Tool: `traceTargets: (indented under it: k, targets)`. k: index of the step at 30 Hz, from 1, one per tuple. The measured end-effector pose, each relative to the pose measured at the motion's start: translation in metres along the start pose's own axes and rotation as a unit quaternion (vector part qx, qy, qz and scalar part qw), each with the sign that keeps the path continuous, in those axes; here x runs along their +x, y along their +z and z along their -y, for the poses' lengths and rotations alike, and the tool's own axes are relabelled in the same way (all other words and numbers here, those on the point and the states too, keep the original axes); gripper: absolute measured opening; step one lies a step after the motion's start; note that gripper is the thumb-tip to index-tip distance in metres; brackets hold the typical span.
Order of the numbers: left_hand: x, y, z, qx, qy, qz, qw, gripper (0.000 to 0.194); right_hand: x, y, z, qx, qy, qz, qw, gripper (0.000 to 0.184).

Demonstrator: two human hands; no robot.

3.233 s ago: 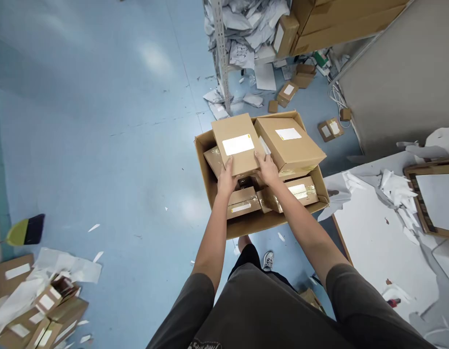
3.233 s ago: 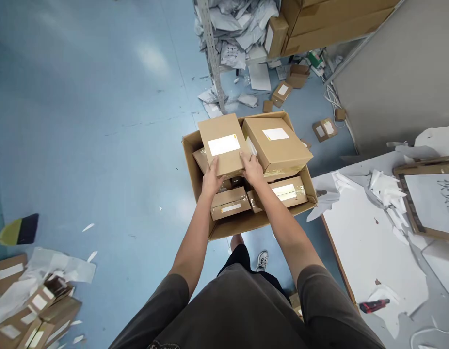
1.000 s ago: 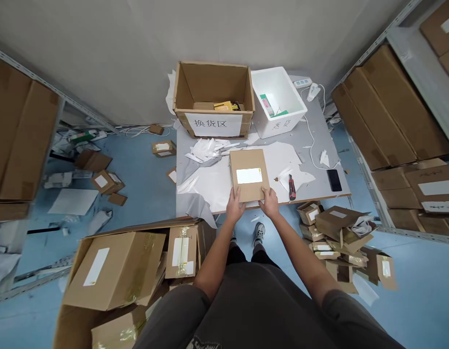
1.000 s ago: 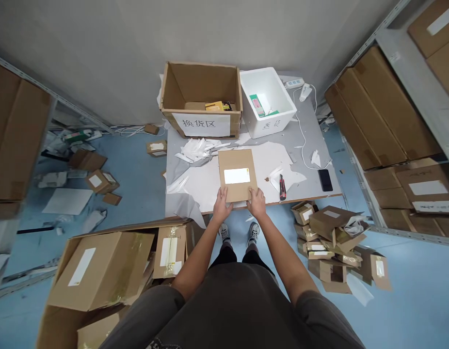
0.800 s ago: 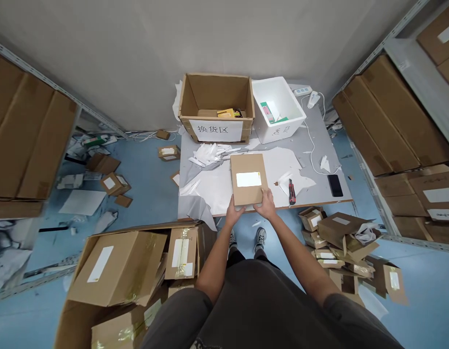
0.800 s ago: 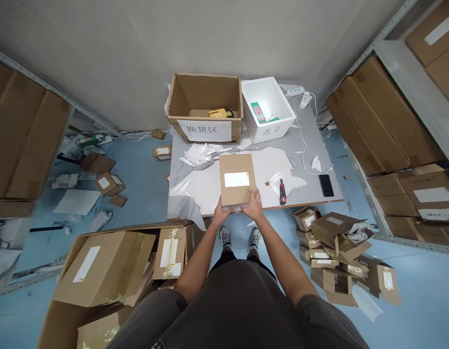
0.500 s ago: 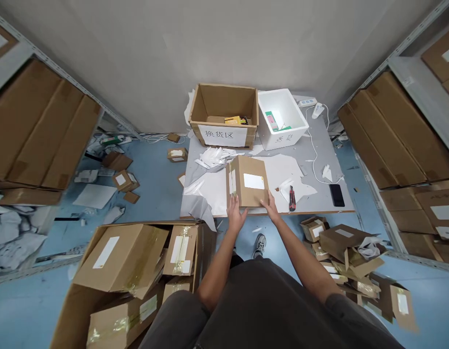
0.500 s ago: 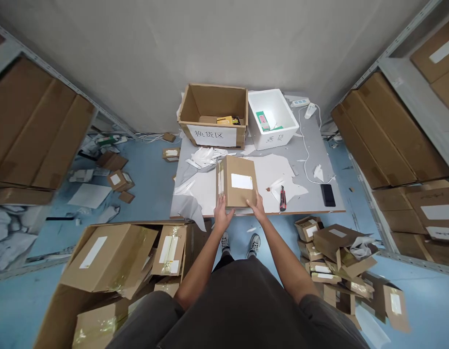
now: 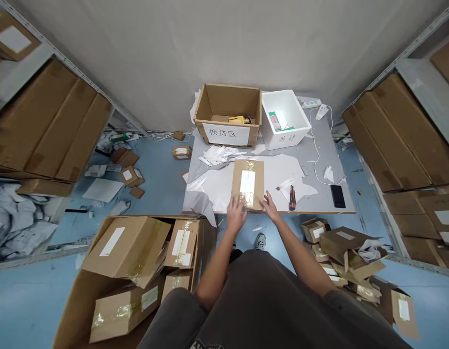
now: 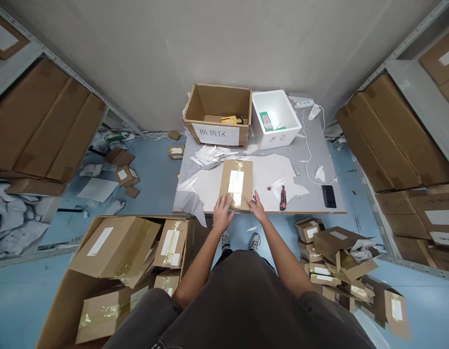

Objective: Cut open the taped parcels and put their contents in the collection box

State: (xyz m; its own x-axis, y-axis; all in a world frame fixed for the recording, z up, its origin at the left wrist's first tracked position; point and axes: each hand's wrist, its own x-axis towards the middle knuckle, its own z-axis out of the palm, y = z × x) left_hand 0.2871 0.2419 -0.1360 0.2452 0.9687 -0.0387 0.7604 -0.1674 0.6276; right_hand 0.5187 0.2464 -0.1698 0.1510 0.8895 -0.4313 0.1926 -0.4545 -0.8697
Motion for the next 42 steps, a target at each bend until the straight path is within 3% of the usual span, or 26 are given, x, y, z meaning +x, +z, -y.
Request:
traceTargets:
  k: [3,7,12,18,22,26,30,34,38,42]
  targets:
    - [0.006,-0.007,0.029,-0.053,-0.084,0.001,0.995,0.091,-0.011,-0.003,0.004,-0.108,-0.105,0.043,0.988,0.105]
    - [0.013,0.0,0.048,-0.151,-0.059,0.063,0.985,0.086,-0.017,0.003,0.002,-0.204,-0.127,0.029,0.97,0.084]
    - [0.013,0.004,0.035,-0.141,-0.047,0.059,0.987,0.076,-0.016,0.0,0.002,-0.21,-0.139,0.013,0.968,0.076]
    - [0.017,-0.018,0.009,-0.096,-0.043,0.029,0.994,0.066,-0.022,-0.013,0.024,-0.202,-0.155,0.003,0.967,0.07]
    - [0.021,-0.044,-0.01,-0.043,-0.055,0.012,0.997,0.058,-0.029,-0.022,0.052,-0.214,-0.175,-0.019,0.961,0.06]
    - [0.037,-0.08,-0.034,0.032,-0.103,0.005,0.994,0.064,-0.021,-0.04,0.098,-0.257,-0.184,-0.03,0.948,0.055]
    - [0.079,-0.105,-0.045,0.057,-0.135,-0.027,0.989,0.072,0.015,-0.051,0.151,-0.322,-0.16,-0.011,0.933,0.053]
    - [0.132,-0.106,-0.034,-0.018,-0.152,-0.035,0.988,0.067,0.059,-0.039,0.186,-0.374,-0.097,-0.029,0.922,0.057]
    - [0.153,-0.096,-0.014,-0.125,-0.128,0.009,0.984,0.07,0.076,-0.024,0.193,-0.367,-0.069,-0.051,0.926,0.062]
    - [0.127,-0.091,0.0,-0.124,-0.011,0.001,0.992,0.079,0.056,-0.028,0.167,-0.343,-0.151,-0.031,0.927,0.066]
